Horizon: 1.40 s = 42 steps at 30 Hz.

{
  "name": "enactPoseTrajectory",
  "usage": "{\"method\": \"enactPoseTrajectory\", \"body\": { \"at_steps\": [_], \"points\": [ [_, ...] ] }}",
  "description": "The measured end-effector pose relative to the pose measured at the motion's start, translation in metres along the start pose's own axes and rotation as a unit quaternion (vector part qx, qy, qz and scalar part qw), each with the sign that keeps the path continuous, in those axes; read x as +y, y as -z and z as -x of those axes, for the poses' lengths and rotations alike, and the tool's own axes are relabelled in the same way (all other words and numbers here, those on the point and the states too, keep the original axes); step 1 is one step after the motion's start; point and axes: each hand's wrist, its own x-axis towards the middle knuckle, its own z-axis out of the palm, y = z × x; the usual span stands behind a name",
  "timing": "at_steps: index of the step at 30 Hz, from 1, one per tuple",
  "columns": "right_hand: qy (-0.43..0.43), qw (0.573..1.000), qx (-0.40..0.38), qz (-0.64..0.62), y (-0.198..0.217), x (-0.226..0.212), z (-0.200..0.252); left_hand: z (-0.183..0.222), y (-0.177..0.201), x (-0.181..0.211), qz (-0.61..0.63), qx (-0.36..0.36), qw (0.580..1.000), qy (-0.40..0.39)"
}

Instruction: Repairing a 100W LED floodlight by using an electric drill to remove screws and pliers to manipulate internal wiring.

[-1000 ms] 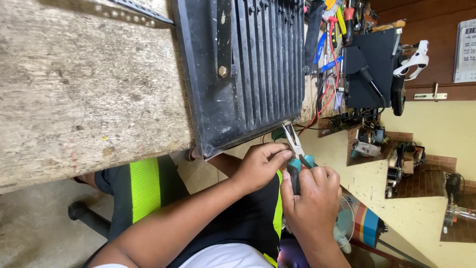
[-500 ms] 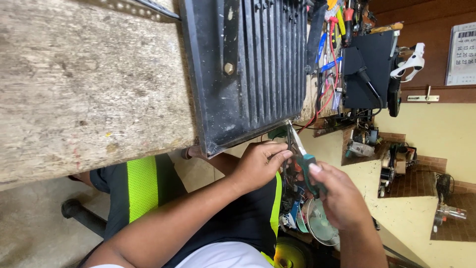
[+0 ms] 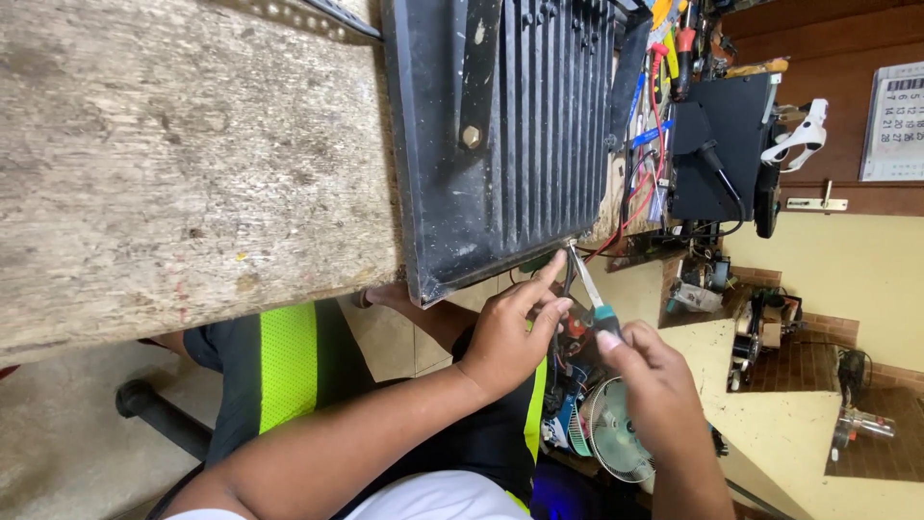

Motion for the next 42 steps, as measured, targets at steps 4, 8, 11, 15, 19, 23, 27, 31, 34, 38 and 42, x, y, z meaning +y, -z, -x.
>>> {"method": "enactPoseTrajectory", "body": {
  "at_steps": [4,8,11,15,19,23,27,31,34,38,42],
  "points": [
    [0.115,0.975,0.098,0.162,-0.009,0.001,0.014,-0.001,0.005,0.005,0.005,-0.002,1.0,0.009],
    [0.194,0.934,0.151,0.26,-0.014,0.006,0.018,-0.002,0.008,0.01,0.024,-0.008,0.999,0.021],
    [0.233,0.91,0.175,0.294,-0.021,0.007,0.017,-0.002,0.007,0.007,0.018,-0.006,1.0,0.017],
    [0.255,0.896,0.18,0.315,-0.025,0.008,0.013,-0.002,0.007,0.007,0.037,-0.007,0.999,0.023],
    [0.265,0.894,0.181,0.314,-0.028,0.003,0.014,-0.002,0.008,0.007,0.042,-0.015,0.998,0.043],
    [0.255,0.893,0.173,0.328,-0.03,0.002,0.014,-0.003,0.01,0.01,0.066,-0.014,0.997,0.046],
    [0.256,0.92,0.148,0.256,-0.026,0.003,0.009,-0.004,0.002,0.002,0.103,0.015,0.994,0.028],
    [0.056,0.997,0.042,0.035,-0.011,-0.007,0.003,-0.003,0.005,0.005,0.104,0.01,0.994,0.045],
    [-0.024,0.996,-0.01,-0.08,-0.002,0.0,-0.006,0.0,0.009,0.01,0.096,0.006,0.993,0.07],
    [-0.026,0.993,-0.038,-0.109,0.003,0.011,-0.012,0.002,0.006,0.009,0.051,-0.009,0.997,0.057],
    [0.064,0.995,-0.013,-0.073,-0.01,0.005,0.001,-0.001,0.006,0.007,0.051,-0.019,0.998,0.038]
  ]
}}
